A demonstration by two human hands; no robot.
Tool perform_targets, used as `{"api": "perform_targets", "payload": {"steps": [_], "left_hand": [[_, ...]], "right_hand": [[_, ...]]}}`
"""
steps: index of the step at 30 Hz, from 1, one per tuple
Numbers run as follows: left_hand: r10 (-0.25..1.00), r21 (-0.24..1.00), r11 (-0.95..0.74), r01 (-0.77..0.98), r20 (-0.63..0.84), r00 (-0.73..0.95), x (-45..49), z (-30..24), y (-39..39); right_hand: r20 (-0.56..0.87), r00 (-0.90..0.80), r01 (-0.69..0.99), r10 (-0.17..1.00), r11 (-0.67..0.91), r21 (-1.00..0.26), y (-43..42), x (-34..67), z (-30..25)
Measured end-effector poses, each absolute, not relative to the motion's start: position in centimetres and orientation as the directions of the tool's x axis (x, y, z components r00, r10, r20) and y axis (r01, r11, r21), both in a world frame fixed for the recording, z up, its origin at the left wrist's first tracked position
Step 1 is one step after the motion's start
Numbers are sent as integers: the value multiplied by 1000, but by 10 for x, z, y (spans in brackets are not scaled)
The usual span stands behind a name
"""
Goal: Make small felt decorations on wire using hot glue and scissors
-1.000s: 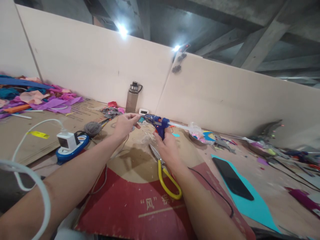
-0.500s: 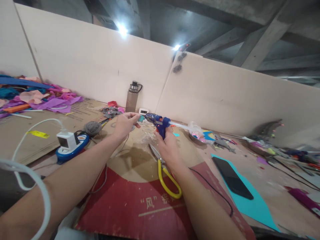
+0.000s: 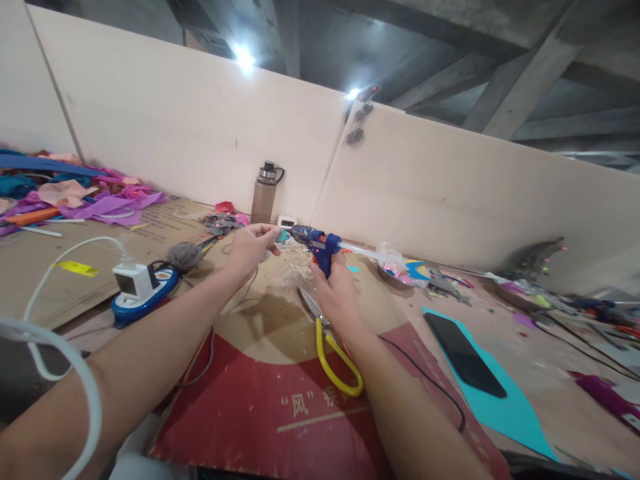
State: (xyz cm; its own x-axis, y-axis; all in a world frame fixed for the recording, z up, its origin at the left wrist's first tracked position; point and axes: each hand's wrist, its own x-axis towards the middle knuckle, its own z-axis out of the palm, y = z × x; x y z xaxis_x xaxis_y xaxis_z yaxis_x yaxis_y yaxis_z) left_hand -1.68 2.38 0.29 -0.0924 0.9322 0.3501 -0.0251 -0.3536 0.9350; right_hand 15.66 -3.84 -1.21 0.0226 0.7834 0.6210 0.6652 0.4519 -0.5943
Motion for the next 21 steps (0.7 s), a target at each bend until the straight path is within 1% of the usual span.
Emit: {"api": "perform_targets", "payload": {"steps": [6, 10, 17, 21], "left_hand": [[928, 930, -367, -27, 363, -86, -17, 2, 26], [933, 935, -354, -30, 351, -84, -17, 2, 26], [937, 939, -341, -30, 338, -85, -16, 3, 24], [931, 934, -356, -5, 355, -88, -16, 1, 26]], "right_hand": [[628, 11, 658, 779, 466, -591, -37, 157, -13], [622, 25, 666, 783, 451, -594, -38, 157, -11], [615, -3, 661, 788, 463, -591, -43, 154, -8], [620, -8, 666, 785, 467, -582, -43, 153, -8]]}}
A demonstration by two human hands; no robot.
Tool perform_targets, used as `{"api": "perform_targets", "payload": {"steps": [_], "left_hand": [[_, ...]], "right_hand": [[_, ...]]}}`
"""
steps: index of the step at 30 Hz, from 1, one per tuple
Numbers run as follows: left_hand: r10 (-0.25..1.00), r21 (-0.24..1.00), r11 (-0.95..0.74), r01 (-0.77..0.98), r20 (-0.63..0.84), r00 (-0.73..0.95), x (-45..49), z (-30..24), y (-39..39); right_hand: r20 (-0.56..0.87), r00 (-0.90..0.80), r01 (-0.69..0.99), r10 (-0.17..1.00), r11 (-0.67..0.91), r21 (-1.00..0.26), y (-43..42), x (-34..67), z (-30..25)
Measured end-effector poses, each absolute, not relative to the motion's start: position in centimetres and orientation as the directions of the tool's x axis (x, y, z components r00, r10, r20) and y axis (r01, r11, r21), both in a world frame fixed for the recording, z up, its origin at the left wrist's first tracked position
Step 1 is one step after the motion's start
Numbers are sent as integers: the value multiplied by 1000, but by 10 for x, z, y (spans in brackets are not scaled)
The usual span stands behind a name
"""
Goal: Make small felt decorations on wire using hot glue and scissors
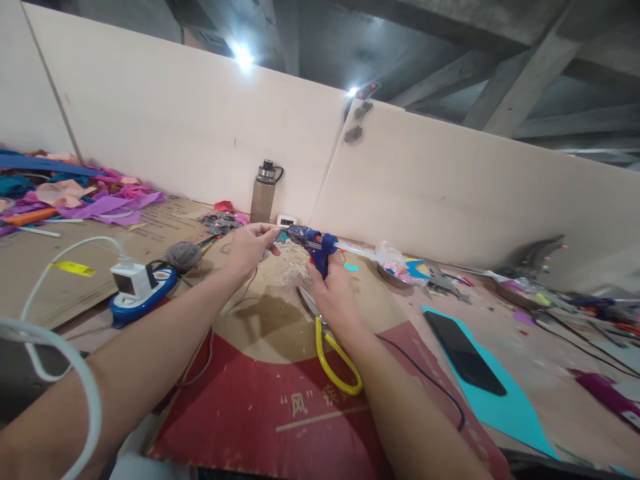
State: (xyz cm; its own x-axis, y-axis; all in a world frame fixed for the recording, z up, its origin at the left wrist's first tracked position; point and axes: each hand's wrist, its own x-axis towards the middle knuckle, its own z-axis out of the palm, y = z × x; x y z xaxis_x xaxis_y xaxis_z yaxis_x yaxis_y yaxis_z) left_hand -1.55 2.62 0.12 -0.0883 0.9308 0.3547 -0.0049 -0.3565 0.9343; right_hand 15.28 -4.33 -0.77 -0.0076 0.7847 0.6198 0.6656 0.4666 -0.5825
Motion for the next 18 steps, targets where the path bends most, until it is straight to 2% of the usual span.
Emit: {"api": "perform_targets", "payload": {"steps": [18], "left_hand": [[927, 929, -369, -14, 367, -75, -17, 2, 26]], "right_hand": [[609, 22, 672, 793, 439, -596, -43, 155, -9]]}}
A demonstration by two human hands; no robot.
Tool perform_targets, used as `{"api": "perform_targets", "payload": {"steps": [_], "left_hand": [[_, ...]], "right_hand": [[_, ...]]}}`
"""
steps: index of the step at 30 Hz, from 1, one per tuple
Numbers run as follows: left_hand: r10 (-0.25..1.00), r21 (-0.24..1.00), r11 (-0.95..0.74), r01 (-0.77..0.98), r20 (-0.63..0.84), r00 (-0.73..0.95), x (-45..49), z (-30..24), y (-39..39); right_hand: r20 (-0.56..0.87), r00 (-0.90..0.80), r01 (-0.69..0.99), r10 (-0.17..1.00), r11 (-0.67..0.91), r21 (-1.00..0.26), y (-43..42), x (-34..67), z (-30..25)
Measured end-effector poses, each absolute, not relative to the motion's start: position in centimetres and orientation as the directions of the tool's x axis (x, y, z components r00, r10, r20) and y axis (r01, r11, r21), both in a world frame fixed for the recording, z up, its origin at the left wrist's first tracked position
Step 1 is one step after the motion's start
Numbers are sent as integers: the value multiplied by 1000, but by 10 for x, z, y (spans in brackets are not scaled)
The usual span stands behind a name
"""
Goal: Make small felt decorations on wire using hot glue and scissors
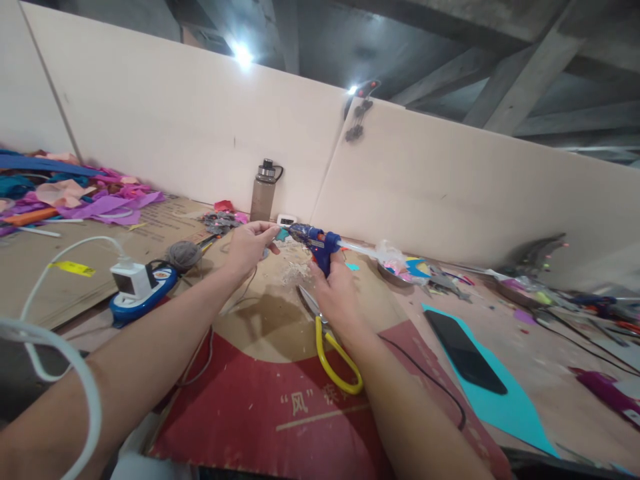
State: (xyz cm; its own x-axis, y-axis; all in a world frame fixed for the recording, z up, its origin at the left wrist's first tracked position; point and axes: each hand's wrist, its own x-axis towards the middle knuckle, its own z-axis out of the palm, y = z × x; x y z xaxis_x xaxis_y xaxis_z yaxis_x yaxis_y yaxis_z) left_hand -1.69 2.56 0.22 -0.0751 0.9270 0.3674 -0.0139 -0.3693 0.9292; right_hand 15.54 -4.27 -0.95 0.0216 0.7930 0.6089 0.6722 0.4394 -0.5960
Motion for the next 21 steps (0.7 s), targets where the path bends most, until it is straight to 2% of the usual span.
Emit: {"api": "perform_targets", "payload": {"steps": [10, 15, 17, 21], "left_hand": [[933, 933, -359, -37, 356, -59, -16, 4, 23], [942, 940, -334, -67, 331, -47, -16, 5, 23], [947, 942, -320, -100, 319, -28, -15, 5, 23], [950, 935, -300, -189, 311, 29, -13, 2, 25]], "right_hand": [[630, 50, 658, 775, 449, -605, -43, 156, -6], [586, 134, 633, 799, 385, -671, -37, 160, -10], [526, 175, 565, 832, 353, -746, -29, 164, -14], [311, 154, 266, 938, 264, -927, -9, 173, -23]]}}
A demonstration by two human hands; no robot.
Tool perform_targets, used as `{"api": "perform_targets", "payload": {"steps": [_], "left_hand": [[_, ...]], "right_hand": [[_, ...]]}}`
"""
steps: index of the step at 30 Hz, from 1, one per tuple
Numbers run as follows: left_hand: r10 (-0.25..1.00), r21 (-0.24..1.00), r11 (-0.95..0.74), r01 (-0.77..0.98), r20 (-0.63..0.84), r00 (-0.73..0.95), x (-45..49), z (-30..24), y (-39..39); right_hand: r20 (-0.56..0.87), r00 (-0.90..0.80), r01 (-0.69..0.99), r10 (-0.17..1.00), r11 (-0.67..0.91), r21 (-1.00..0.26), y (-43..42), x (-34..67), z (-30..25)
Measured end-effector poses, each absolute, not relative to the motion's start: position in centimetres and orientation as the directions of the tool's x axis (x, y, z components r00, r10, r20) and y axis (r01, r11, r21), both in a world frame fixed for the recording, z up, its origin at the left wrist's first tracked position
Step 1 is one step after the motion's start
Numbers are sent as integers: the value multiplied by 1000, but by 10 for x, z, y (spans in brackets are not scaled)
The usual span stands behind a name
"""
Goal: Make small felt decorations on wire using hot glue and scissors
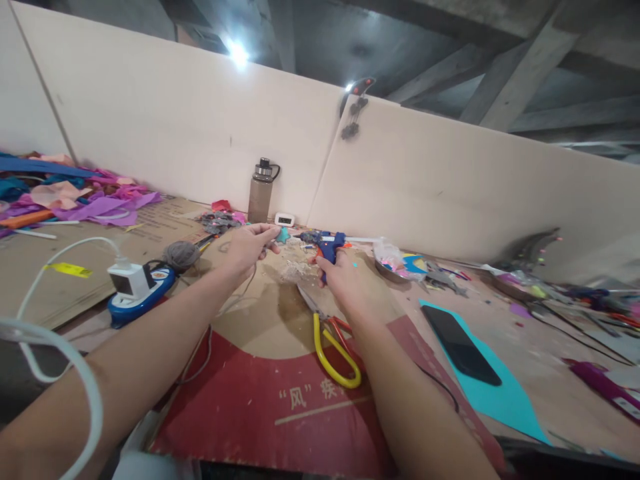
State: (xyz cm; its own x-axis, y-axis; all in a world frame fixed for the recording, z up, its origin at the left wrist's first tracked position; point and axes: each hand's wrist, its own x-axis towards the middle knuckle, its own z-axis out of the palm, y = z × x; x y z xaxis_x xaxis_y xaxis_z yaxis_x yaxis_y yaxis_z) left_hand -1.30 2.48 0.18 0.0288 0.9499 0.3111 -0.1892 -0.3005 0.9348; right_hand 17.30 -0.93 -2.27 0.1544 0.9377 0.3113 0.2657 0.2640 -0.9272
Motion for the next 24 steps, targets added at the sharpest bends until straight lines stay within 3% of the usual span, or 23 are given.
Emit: {"api": "perform_targets", "payload": {"steps": [3, 6, 11, 16, 19, 22, 24], "left_hand": [[951, 933, -282, -224, 303, 65, -12, 0, 26], [955, 935, -281, -215, 294, 34, -12, -1, 27], [959, 938, -284, -200, 278, -58, -14, 1, 28], [954, 936, -298, -189, 298, -31, -11, 1, 24], [916, 917, -399, -17, 398, -42, -9, 1, 19], [800, 774, -549, 316, 596, -70, -7, 2, 13], [697, 633, -613, 473, 715, -53, -5, 1, 11]], "right_hand": [[222, 166, 126, 961, 203, -971, -1, 176, -22], [274, 192, 66, 942, 266, -962, -2, 175, -17], [331, 132, 123, 934, 316, -941, -7, 168, -16], [131, 142, 237, 981, 95, -967, 6, 177, -31], [141, 225, 515, 964, 5, -857, 11, 189, -36], [394, 311, 809, 865, -23, -587, 8, 195, -33], [514, 284, 822, 810, 70, -565, 3, 191, -29]]}}
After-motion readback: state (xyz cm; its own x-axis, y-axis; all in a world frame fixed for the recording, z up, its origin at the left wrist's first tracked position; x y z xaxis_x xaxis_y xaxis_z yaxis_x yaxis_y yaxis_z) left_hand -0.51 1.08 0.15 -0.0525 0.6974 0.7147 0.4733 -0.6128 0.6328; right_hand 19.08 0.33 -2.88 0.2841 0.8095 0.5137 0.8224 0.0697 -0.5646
